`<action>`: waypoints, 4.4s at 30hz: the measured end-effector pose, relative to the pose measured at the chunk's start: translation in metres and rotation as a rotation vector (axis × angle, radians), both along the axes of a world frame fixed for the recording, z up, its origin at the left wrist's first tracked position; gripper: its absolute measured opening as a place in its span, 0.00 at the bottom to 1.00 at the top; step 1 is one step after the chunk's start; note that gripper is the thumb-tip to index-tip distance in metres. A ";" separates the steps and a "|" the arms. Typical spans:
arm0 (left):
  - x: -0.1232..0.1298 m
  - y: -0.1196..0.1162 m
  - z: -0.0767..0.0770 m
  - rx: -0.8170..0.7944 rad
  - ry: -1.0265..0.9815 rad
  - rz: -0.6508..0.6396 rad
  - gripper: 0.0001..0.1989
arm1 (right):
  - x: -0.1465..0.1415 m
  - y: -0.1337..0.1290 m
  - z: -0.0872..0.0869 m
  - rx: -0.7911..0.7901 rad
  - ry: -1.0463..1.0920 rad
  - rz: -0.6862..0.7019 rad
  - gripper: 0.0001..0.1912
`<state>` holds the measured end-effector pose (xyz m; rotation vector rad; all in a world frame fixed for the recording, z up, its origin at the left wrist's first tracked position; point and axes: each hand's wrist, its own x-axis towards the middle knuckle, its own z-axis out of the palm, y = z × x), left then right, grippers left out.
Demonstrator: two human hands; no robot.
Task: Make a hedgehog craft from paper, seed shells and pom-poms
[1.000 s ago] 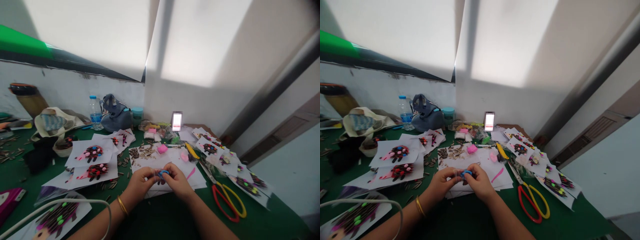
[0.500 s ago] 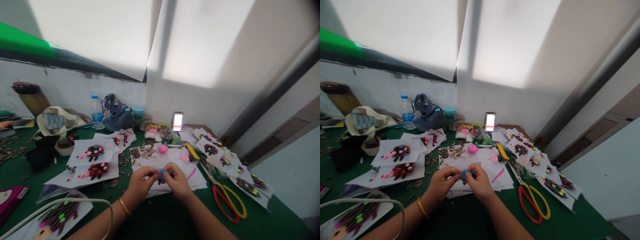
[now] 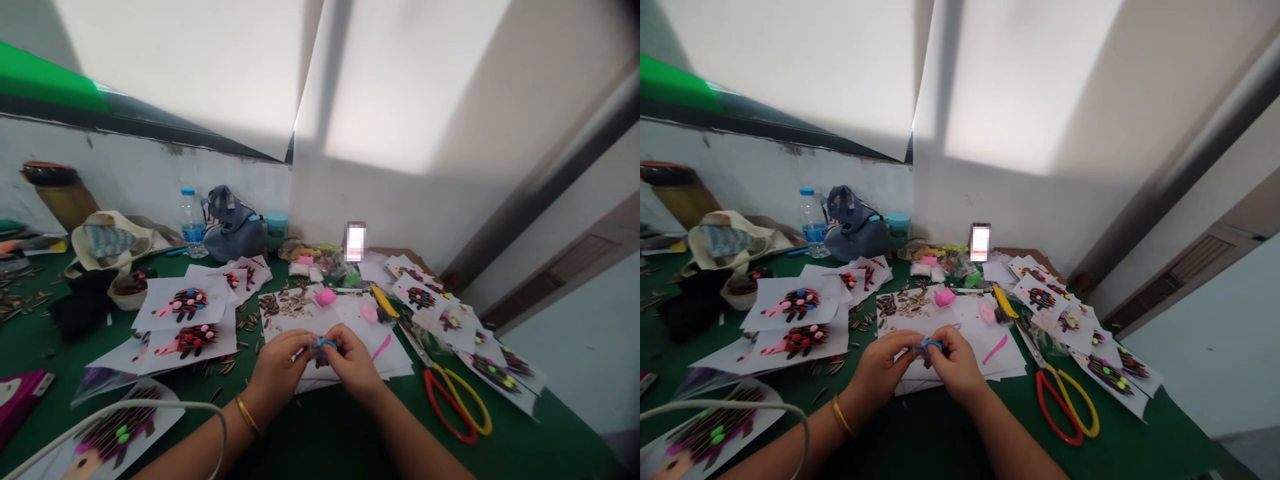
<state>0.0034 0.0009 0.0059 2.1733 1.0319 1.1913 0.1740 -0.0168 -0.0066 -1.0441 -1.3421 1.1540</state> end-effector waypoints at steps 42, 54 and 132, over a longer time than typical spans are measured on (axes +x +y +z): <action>0.000 0.014 -0.008 -0.238 -0.183 -0.025 0.13 | 0.005 0.002 0.008 -0.102 0.166 0.088 0.16; -0.003 0.014 0.003 -0.247 -0.222 -0.019 0.10 | 0.020 0.010 0.000 -0.086 0.188 -0.028 0.14; 0.006 -0.001 0.009 -0.358 -0.134 -0.056 0.09 | 0.003 -0.005 0.015 0.057 -0.319 0.031 0.02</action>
